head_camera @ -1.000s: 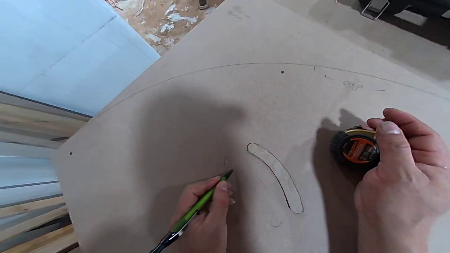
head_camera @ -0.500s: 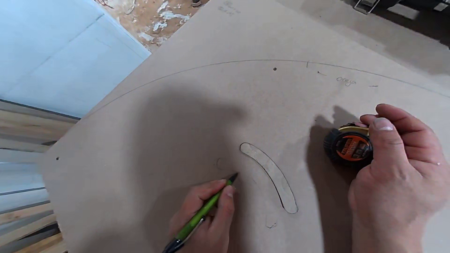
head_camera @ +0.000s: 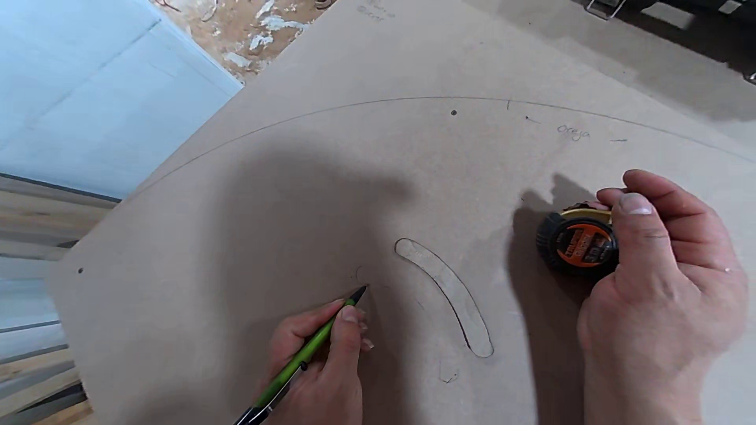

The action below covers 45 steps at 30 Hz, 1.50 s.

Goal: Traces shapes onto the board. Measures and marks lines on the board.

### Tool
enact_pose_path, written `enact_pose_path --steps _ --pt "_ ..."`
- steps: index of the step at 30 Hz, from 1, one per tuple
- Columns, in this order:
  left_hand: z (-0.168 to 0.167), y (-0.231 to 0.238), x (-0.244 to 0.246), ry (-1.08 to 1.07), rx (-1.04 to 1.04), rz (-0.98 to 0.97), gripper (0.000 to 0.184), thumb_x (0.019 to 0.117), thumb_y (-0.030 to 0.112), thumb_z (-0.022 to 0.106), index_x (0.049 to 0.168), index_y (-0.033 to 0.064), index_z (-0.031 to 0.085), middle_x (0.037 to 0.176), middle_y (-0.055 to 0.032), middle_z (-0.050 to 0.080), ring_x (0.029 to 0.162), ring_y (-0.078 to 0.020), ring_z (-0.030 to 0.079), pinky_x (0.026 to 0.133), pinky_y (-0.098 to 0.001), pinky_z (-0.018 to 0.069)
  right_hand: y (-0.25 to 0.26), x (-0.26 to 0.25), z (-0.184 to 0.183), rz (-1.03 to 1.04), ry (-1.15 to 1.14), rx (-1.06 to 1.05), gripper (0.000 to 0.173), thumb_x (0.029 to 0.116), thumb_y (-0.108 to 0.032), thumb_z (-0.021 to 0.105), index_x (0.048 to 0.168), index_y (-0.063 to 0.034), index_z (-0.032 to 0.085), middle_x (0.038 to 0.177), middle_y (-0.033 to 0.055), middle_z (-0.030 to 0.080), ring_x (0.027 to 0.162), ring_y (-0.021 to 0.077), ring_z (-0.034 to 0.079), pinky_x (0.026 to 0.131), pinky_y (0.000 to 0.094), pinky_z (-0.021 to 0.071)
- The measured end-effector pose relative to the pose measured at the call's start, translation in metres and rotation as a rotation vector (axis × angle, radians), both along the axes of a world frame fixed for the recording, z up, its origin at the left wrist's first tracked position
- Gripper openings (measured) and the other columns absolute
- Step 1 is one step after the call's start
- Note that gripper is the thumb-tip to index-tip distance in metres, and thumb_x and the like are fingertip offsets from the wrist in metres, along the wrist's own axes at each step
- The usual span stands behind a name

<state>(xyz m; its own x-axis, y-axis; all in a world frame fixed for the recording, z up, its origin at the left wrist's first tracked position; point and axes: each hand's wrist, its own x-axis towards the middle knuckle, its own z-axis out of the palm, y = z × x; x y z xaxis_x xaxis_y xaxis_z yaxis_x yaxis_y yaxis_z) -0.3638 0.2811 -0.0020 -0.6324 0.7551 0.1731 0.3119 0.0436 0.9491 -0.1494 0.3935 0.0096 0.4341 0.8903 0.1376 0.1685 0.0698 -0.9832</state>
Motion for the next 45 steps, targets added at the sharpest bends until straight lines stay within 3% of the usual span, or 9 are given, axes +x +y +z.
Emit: enact_pose_path --steps 5,11,16,21,28,33,39,42,45 --pt "-0.004 -0.005 -0.003 0.046 -0.017 -0.138 0.007 0.0946 0.01 0.07 0.1 0.0053 0.067 0.084 -0.002 0.075 0.067 -0.0099 0.071 0.056 -0.0225 0.0612 -0.001 0.0 0.0 0.003 -0.004 -0.011 0.031 0.1076 -0.023 0.053 0.133 -0.0077 0.061 0.115 -0.0012 0.069 0.101 0.0084 0.068 0.089 0.0249 0.0571" --pt "-0.001 -0.002 -0.001 0.008 0.002 -0.07 0.003 0.0943 0.004 0.066 0.097 0.0027 0.065 0.08 -0.003 0.073 0.063 -0.0102 0.07 0.053 -0.023 0.0609 -0.001 0.0 0.001 0.002 -0.014 -0.015 0.031 0.1078 -0.024 0.053 0.133 -0.0081 0.061 0.115 -0.0016 0.069 0.101 0.0077 0.068 0.089 0.025 0.0569" --pt "-0.009 -0.009 -0.01 0.122 -0.008 -0.363 0.012 0.0959 0.021 0.073 0.104 0.0122 0.072 0.094 -0.0016 0.076 0.071 -0.0096 0.072 0.057 -0.0218 0.0613 -0.001 0.0 0.0 0.007 -0.002 -0.003 0.031 0.1076 -0.023 0.053 0.133 -0.0074 0.061 0.114 -0.0012 0.069 0.1 0.0086 0.068 0.089 0.0251 0.0571" --pt "-0.008 -0.008 -0.01 0.087 -0.022 -0.342 0.011 0.0958 0.02 0.072 0.102 0.0111 0.071 0.091 -0.0031 0.076 0.069 -0.0116 0.072 0.056 -0.0232 0.0614 -0.001 0.001 0.0 0.012 -0.011 0.0 0.03 0.1076 -0.022 0.053 0.132 -0.007 0.061 0.114 -0.0011 0.069 0.102 0.0087 0.068 0.089 0.025 0.057" --pt "-0.012 -0.006 -0.021 0.078 0.042 -0.608 0.01 0.0948 0.018 0.073 0.104 0.0133 0.072 0.095 -0.0004 0.074 0.075 -0.0072 0.071 0.06 -0.0187 0.0597 0.0 0.001 0.0 0.018 -0.003 0.001 0.03 0.1077 -0.022 0.052 0.133 -0.0073 0.061 0.115 -0.001 0.069 0.102 0.0087 0.067 0.09 0.0254 0.0563" --pt "-0.012 -0.006 -0.019 0.092 0.028 -0.572 0.01 0.0951 0.018 0.072 0.104 0.0136 0.072 0.095 -0.0008 0.074 0.072 -0.0084 0.071 0.059 -0.0201 0.0604 -0.001 0.001 -0.001 0.012 -0.013 0.001 0.031 0.1077 -0.023 0.053 0.133 -0.0076 0.061 0.114 -0.0015 0.069 0.102 0.0089 0.068 0.09 0.0253 0.0569" --pt "-0.007 -0.007 -0.01 0.063 -0.02 -0.297 0.01 0.0955 0.018 0.072 0.103 0.0104 0.071 0.089 -0.0029 0.076 0.069 -0.0127 0.073 0.058 -0.0254 0.0635 -0.001 0.0 0.0 0.009 -0.01 0.0 0.03 0.1077 -0.022 0.053 0.132 -0.007 0.061 0.114 -0.001 0.069 0.101 0.009 0.068 0.089 0.0255 0.0573" --pt "-0.01 -0.007 -0.014 0.091 -0.009 -0.418 0.011 0.0952 0.02 0.073 0.104 0.014 0.073 0.092 -0.0018 0.076 0.071 -0.0117 0.073 0.057 -0.0244 0.0629 -0.001 0.0 0.0 0.009 -0.004 -0.003 0.03 0.1077 -0.022 0.053 0.132 -0.0075 0.061 0.114 -0.0014 0.069 0.101 0.0083 0.068 0.089 0.025 0.057" --pt "-0.011 -0.005 -0.029 0.039 0.009 -0.681 0.011 0.0945 0.018 0.074 0.105 0.0139 0.073 0.095 -0.0015 0.074 0.075 -0.0094 0.071 0.061 -0.0219 0.061 -0.001 0.001 0.0 0.013 0.004 -0.001 0.03 0.1076 -0.022 0.053 0.132 -0.0074 0.061 0.114 -0.0014 0.069 0.101 0.0085 0.068 0.089 0.0251 0.0569"
